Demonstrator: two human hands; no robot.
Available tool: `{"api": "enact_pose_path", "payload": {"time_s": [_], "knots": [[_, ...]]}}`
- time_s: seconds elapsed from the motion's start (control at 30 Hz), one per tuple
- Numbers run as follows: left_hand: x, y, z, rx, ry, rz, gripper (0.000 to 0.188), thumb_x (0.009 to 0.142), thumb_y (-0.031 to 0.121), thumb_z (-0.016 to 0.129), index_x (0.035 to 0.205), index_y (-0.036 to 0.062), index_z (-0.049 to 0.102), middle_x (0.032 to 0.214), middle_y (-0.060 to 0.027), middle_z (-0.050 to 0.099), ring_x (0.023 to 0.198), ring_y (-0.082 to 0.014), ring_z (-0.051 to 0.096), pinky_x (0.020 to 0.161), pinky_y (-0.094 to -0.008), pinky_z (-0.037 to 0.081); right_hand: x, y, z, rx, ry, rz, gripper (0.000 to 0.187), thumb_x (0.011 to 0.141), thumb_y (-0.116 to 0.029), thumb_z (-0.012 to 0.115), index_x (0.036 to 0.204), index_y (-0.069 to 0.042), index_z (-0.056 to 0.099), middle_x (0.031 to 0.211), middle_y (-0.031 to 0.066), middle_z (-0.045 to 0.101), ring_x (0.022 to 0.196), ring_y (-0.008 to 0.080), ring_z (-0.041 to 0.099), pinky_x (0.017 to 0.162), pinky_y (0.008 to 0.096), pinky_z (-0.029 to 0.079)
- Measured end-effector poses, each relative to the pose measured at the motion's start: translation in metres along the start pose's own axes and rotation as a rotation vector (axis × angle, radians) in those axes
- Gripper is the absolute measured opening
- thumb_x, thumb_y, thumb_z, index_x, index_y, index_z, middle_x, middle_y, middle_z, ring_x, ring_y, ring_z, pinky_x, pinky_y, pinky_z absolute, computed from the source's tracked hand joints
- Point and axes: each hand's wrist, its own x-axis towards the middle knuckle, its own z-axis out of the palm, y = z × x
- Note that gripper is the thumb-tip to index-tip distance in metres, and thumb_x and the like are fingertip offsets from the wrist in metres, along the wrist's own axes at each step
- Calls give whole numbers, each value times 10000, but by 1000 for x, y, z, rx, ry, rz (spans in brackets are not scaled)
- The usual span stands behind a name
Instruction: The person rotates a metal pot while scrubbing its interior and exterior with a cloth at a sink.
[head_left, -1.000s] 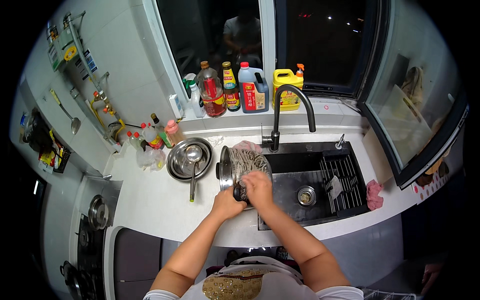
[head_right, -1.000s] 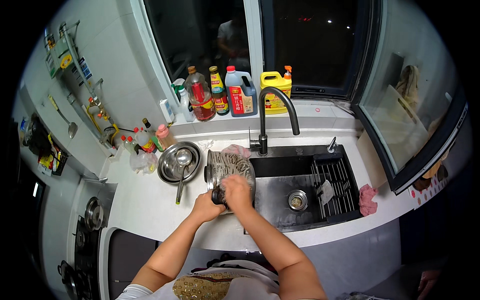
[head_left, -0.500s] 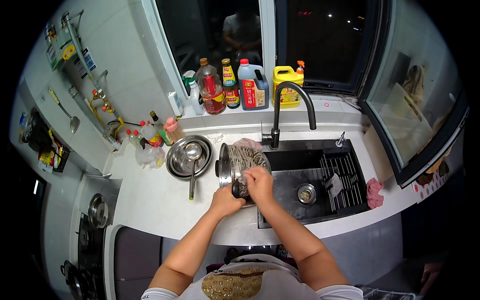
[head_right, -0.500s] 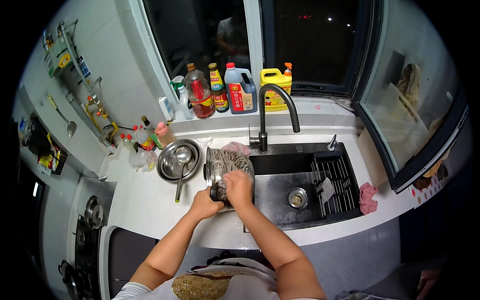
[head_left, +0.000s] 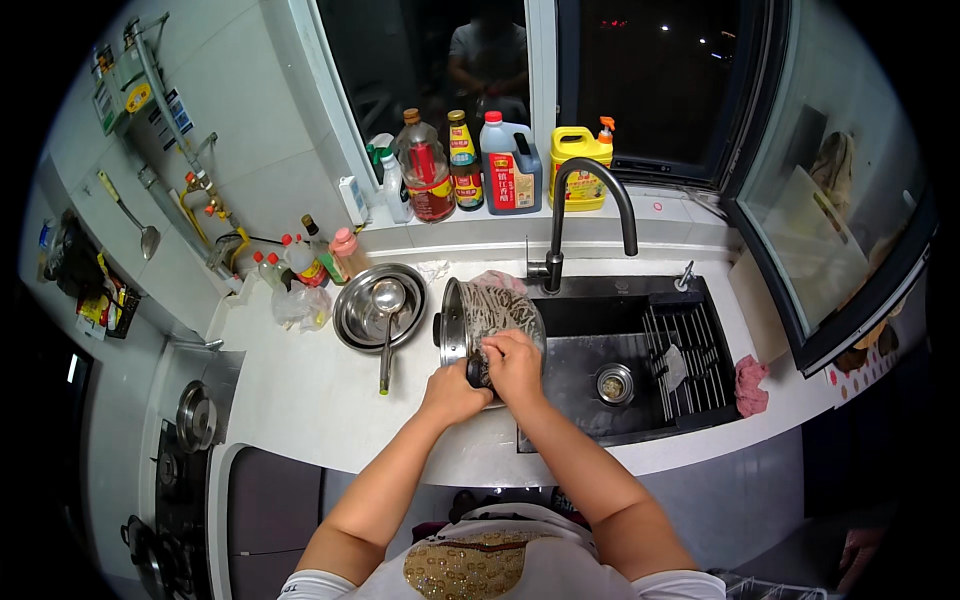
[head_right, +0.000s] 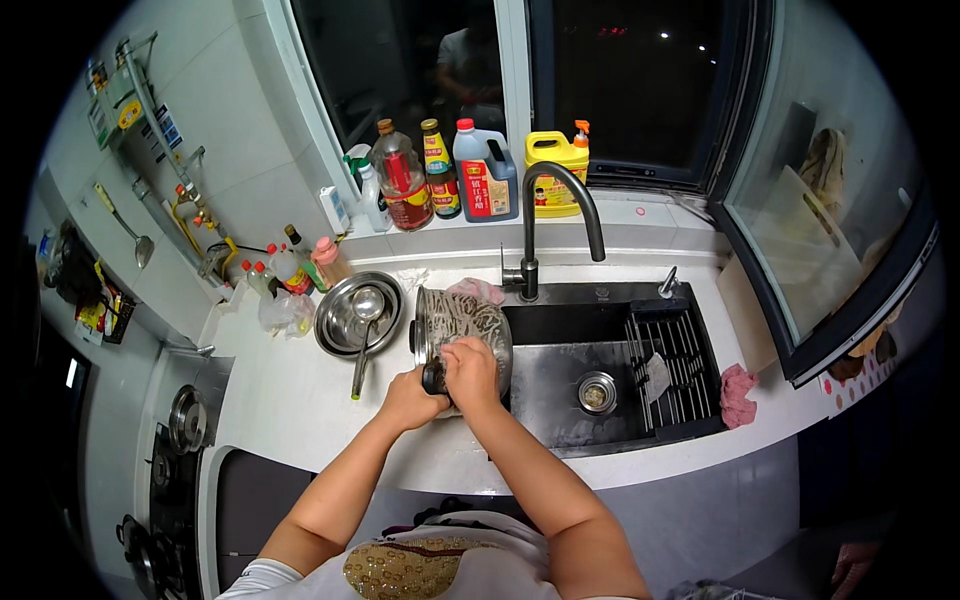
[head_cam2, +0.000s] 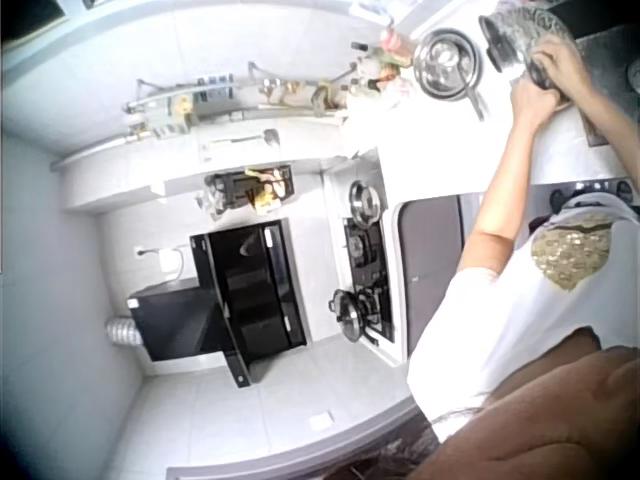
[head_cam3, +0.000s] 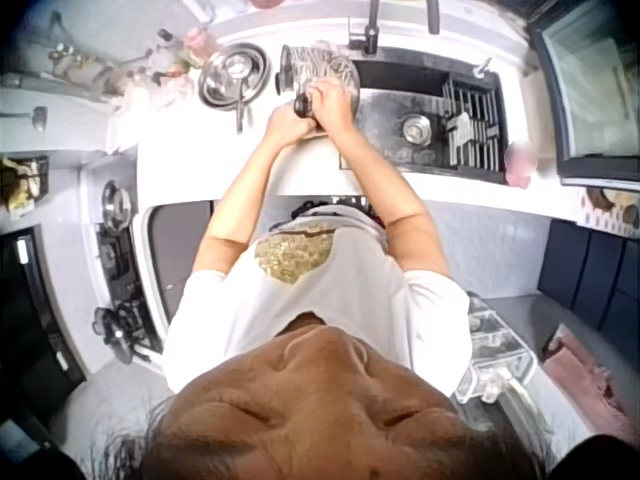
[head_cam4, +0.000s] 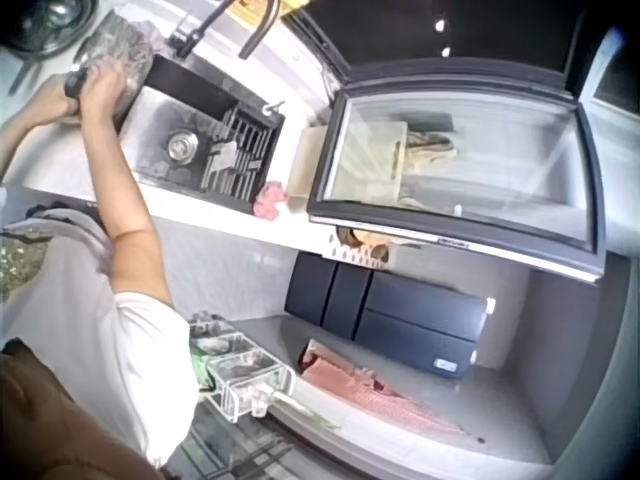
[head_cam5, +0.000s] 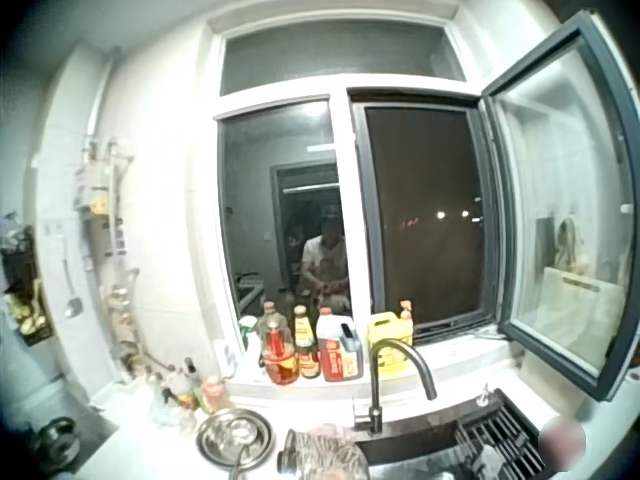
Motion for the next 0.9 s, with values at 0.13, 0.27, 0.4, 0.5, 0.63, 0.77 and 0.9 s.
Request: {"api": "enact_pose_path", "payload": {"time_s": [0.13,0.27,0.4,0.5,0.63,0.77,0.9], "knots": [[-3,0,-1,27,6,1,439,616,285,672,931,-18,634,870,-244,666,859,-416,634,786,-442,504,16,13,-12,-27,16,91,82,732,-17,692,808,-32,720,845,131,672,794,293,649,730,361,519],[-3,1,-1,24,-18,-6,449,614,290,678,937,-19,633,875,-254,664,864,-415,634,795,-439,504,-4,-2,-2,40,-6,-89,80,737,-10,685,804,-33,723,813,140,670,762,300,650,723,365,519],[-4,-3,2,18,-1,-14,460,614,306,688,936,-19,636,877,-260,662,864,-419,632,792,-441,504,18,15,-2,-14,26,95,97,748,-26,686,833,-47,728,866,125,669,835,299,635,743,363,509],[-6,4,-4,17,10,-1,470,610,309,691,941,-22,636,873,-258,663,861,-419,633,787,-443,503,-3,5,5,20,28,-156,104,756,-25,681,847,-48,726,861,124,660,826,300,624,736,367,501],[-5,-4,2,-10,4,1,494,604,301,687,974,-20,630,869,-254,665,848,-416,636,782,-443,507,-42,7,-9,-56,-8,-207,136,753,10,671,870,-50,708,847,107,632,795,293,593,719,369,492],[-3,-6,4,18,18,-11,487,604,296,687,976,-13,634,861,-251,666,842,-411,639,780,-440,510,-33,9,-20,25,-72,-207,160,747,31,658,885,-37,699,859,107,625,839,296,584,728,374,488],[-2,0,4,19,-7,-11,479,609,290,680,975,-15,633,867,-248,667,848,-409,640,785,-436,510,-13,-1,-13,-54,-32,-240,216,731,50,638,925,-32,688,880,119,615,849,312,579,731,389,492]]}}
